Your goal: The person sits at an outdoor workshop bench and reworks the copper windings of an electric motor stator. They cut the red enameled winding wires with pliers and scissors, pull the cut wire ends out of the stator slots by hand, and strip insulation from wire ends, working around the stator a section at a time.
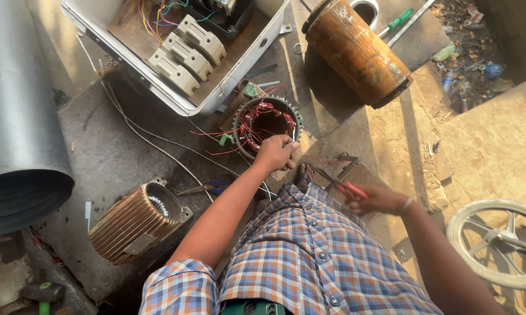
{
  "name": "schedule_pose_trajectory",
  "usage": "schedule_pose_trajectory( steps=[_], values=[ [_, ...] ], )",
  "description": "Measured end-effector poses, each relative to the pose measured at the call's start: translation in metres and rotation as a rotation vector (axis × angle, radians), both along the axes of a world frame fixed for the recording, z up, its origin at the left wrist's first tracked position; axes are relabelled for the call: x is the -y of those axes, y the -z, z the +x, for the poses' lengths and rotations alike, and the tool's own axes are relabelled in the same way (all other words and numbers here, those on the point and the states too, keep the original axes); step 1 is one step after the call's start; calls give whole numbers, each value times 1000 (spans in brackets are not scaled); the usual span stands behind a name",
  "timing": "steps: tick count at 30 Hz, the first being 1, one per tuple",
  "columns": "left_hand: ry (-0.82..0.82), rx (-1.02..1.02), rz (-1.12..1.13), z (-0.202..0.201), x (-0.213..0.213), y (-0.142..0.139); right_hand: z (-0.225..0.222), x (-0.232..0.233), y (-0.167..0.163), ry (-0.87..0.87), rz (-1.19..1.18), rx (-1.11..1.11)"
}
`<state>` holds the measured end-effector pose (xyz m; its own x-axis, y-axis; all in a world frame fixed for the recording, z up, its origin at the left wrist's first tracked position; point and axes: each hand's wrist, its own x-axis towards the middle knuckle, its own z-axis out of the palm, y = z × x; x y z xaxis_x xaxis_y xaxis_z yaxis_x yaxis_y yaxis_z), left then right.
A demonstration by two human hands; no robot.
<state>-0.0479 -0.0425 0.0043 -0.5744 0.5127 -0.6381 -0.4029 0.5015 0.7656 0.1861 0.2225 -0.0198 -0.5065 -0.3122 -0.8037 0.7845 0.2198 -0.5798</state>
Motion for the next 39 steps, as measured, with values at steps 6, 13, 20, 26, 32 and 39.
schedule_pose_trajectory(
  steps=[6,13,20,26,32,39],
  values=[
    [5,-641,2,31,17,-14,60,-3,20,-118,452,156],
    [229,-853,3,24,19,-27,60,38,16,-220,614,-196],
    [493,-1124,188,3,15,-1,23,128,-3,223,625,-318],
    [458,-1256,270,6,10,14,9,189,33,753,162,-524],
    [435,-1182,338,5,8,19,-13,216,41,1012,-22,-283],
    [450,-1103,340,6,4,24,-34,231,33,1085,61,-302]
  ],
)
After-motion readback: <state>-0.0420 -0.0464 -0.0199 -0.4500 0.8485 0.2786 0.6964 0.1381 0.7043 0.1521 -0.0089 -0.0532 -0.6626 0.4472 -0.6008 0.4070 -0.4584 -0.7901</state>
